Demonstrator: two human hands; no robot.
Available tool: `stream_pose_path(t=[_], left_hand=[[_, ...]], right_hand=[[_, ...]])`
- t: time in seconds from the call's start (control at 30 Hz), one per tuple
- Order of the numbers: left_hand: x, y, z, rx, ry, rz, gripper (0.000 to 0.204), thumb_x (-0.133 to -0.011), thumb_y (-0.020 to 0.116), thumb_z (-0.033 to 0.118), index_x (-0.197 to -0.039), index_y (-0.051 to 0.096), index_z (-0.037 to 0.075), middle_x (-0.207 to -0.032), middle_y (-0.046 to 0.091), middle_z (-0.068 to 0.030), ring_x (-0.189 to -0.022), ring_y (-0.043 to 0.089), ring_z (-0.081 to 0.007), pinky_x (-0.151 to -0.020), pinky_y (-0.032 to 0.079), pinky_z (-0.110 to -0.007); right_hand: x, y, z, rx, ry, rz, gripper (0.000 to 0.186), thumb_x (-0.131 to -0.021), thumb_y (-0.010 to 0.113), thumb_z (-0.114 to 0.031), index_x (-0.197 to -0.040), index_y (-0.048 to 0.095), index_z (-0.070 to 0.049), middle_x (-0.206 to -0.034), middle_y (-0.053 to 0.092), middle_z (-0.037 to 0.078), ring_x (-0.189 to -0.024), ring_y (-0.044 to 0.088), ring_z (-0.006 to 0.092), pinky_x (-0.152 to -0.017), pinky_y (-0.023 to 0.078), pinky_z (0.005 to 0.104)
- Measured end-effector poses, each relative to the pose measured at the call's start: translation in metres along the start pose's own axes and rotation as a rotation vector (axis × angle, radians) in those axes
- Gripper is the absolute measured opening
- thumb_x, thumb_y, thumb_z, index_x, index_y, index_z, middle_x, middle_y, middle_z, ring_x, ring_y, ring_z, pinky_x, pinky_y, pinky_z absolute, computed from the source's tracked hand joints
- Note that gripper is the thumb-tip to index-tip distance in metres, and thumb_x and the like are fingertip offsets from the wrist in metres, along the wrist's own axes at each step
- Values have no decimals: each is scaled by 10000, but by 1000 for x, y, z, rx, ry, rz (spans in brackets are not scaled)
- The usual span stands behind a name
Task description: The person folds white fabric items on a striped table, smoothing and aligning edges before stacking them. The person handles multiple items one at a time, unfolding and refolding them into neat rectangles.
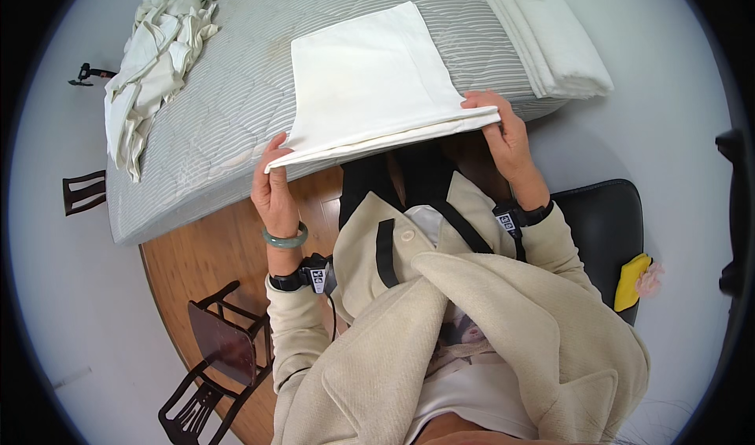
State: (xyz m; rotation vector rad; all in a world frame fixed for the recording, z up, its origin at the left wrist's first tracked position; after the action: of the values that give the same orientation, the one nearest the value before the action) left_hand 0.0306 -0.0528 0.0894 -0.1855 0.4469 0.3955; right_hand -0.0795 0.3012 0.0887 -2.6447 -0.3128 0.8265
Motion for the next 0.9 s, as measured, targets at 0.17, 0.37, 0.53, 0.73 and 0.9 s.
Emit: stream_pose_path(t=[0.17, 0.37, 0.53, 0.73, 0.9], left_hand=[[-27, -5, 1, -24, -1, 137, 252, -1059, 462, 187, -1132, 626, 10, -1112, 641, -83, -1040, 554, -153, -956, 426, -314], [-83, 3, -19, -72, -62, 222, 245, -1049, 489, 205, -1096, 623, 6, -972, 605, -10, -893, 503, -85, -808, 430, -243], [-129, 19, -35, 6, -64, 178, 212, -1034, 524, 216, -976, 619, 36, -822, 522, 53, -763, 424, -39, -670, 377, -209], [-184, 30, -89, -46, -131, 132, 248, -1009, 564, 250, -823, 563, 86, -746, 389, 87, -704, 314, -30, -601, 295, -219], [-221, 31, -182, 171, -595, 126, 362, -983, 592, 312, -1219, 572, 38, -1065, 634, -39, -945, 589, -139, -845, 500, -284]], right_hand=[[-20, 5, 5, -166, 167, 70, 189, -1025, 513, -138, -1142, 580, -5, -888, 569, 5, -795, 459, 56, -704, 400, 210], [-66, 29, 25, -492, 268, 109, 271, -1017, 556, -189, -1204, 557, 8, -1029, 611, 16, -927, 523, 62, -805, 439, 237], [-66, 46, 42, -462, 455, 8, 339, -981, 603, -205, -1230, 575, 23, -1086, 652, 50, -970, 575, 99, -856, 469, 270], [-99, 52, 75, -450, 491, 12, 327, -966, 613, -198, -1192, 601, 39, -1043, 671, 59, -938, 599, 97, -818, 483, 270], [-163, 71, 129, -418, 543, -75, 412, -962, 614, -226, -1270, 561, 43, -1117, 672, 110, -981, 624, 148, -833, 495, 290]])
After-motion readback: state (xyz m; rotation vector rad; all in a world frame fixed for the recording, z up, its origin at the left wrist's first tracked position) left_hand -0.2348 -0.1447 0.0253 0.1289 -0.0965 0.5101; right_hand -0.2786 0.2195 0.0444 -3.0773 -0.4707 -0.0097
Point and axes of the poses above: each hand's wrist, its own x-axis away from the middle knuckle, its own y-axis out of the palm, z = x × y, the point moved 7 cm from there along -x, towards the middle knuckle
